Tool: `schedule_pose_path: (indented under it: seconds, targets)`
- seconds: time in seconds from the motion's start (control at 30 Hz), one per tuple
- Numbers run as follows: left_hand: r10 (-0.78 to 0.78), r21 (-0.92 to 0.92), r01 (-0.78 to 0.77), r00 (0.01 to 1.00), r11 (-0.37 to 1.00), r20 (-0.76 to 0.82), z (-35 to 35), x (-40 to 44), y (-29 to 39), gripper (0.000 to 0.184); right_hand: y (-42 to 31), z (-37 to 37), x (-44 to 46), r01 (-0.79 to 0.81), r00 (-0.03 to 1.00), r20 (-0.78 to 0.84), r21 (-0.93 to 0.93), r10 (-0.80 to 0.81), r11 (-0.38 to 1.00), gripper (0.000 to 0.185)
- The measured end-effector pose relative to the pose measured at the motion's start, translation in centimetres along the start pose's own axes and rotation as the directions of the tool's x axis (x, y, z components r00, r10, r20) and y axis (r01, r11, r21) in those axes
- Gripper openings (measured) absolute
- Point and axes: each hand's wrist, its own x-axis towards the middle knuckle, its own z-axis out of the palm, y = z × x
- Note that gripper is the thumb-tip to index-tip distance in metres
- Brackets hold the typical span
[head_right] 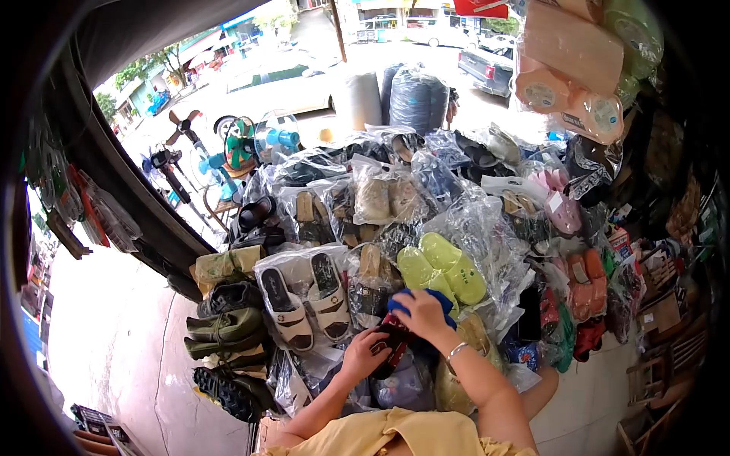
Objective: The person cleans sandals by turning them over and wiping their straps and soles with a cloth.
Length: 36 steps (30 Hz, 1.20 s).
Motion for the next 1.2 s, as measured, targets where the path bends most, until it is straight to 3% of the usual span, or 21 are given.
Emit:
schedule_pose_path:
  seconds: [0.07, 0.13, 0.23, 0.33, 0.43, 0.47, 0.53, 0.6, 0.63, 0.67, 0.73, 0.8, 0.83, 0.93, 1.0, 1.03, 1.07, 1.13, 1.2]
  targets:
    - [0.002, 0.009, -0.002, 1.000, 1.000, -0.006, 0.2, -0.4, 0.4, 0.038, 1.2, -0.6, 1.4, -0.260, 0.966, 0.002, 0.022, 0.260, 0.965, 0.031]
    - [0.022, 0.026, -0.022, 1.000, 0.999, -0.020, 0.1, -0.2, 0.3, 0.038, 0.8, -2.0, 2.5, -0.262, 0.962, -0.073, 0.023, 0.263, 0.965, 0.030]
    - [-0.017, -0.062, 0.014, 0.998, 0.998, -0.053, 0.2, -0.6, -0.4, 0.038, -3.0, -2.7, 2.4, -0.022, 0.994, -0.109, -0.015, 0.020, 1.000, 0.031]
    - [-0.010, -0.052, 0.009, 1.000, 0.999, -0.027, -0.1, -0.5, -0.5, 0.038, -2.5, -0.4, 0.5, 0.119, 0.981, 0.162, -0.040, -0.111, 0.992, 0.031]
    - [0.031, -0.015, -0.032, 0.999, 0.999, -0.032, 0.2, -0.1, 0.2, 0.036, 0.8, 0.2, 1.5, -0.266, 0.964, 0.024, 0.058, 0.265, 0.962, 0.031]
    - [0.042, 0.023, -0.041, 0.998, 0.999, -0.037, 0.2, -0.3, 0.5, 0.036, 2.0, 0.4, 2.0, -0.315, 0.949, -0.015, 0.028, 0.315, 0.949, 0.029]
    - [0.042, 0.018, -0.041, 0.998, 0.999, -0.049, 0.2, -0.8, 0.1, 0.035, 1.1, -0.9, 3.1, -0.207, 0.973, -0.104, -0.022, 0.204, 0.978, 0.029]
    - [0.033, 0.003, -0.033, 0.997, 0.999, -0.065, 0.5, -0.7, -0.1, 0.035, -2.4, -2.1, 3.1, -0.087, 0.994, -0.067, -0.016, 0.085, 0.996, 0.030]
    - [0.016, -0.020, -0.017, 0.998, 1.000, -0.068, 0.3, -0.6, -0.2, 0.035, -3.4, -1.4, 2.2, 0.061, 0.996, -0.061, -0.026, -0.063, 0.998, 0.030]
    - [-0.002, -0.039, -0.001, 0.997, 0.999, -0.072, 0.1, -0.7, -0.3, 0.034, -3.9, -1.0, 1.5, 0.172, 0.982, 0.088, -0.026, -0.169, 0.985, 0.028]
    - [0.005, -0.064, -0.008, 0.999, 0.998, -0.052, 0.0, -0.5, -0.7, 0.034, -2.8, 0.1, 0.6, 0.214, 0.977, 0.040, -0.092, -0.211, 0.973, 0.028]
    - [-0.018, -0.076, 0.019, 1.000, 0.997, 0.012, 0.1, 0.0, -0.4, 0.035, -0.8, 0.4, 1.0, 0.081, 0.996, 0.049, -0.020, -0.080, 0.997, 0.027]
    - [-0.020, -0.078, 0.021, 1.000, 0.997, 0.014, 0.3, -0.3, -0.2, 0.035, -0.4, 0.1, 1.9, -0.073, 0.992, 0.104, -0.032, 0.076, 0.997, 0.027]
    - [0.024, 0.002, -0.024, 0.999, 1.000, -0.046, 0.3, -0.5, -0.1, 0.035, 1.1, -0.9, 3.4, -0.231, 0.973, -0.045, -0.085, 0.228, 0.969, 0.027]
    - [-0.006, -0.071, 0.000, 0.997, 0.998, -0.077, 0.5, -1.0, -0.4, 0.035, -0.6, -1.3, 3.4, -0.122, 0.983, -0.147, -0.087, 0.108, 0.989, 0.027]
    - [-0.043, -0.085, 0.038, 0.997, 0.996, -0.061, 0.0, -1.0, -0.1, 0.035, -2.3, -1.9, 3.3, -0.073, 0.997, -0.041, -0.024, 0.072, 0.997, 0.027]
    - [-0.048, -0.091, 0.043, 0.997, 0.995, -0.056, 0.0, -1.0, -0.1, 0.035, -3.0, -1.5, 2.6, 0.092, 0.995, -0.031, -0.018, -0.093, 0.996, 0.028]
    - [-0.038, -0.064, 0.036, 0.998, 0.997, -0.039, 0.0, -0.8, -0.4, 0.035, -2.4, 0.1, 1.1, 0.204, 0.977, 0.085, -0.105, -0.196, 0.973, 0.027]
    - [-0.023, -0.070, 0.021, 0.999, 0.997, -0.027, 0.0, -0.5, -0.3, 0.035, 0.2, 1.2, 1.2, -0.026, 1.000, -0.016, -0.038, 0.025, 0.999, 0.026]
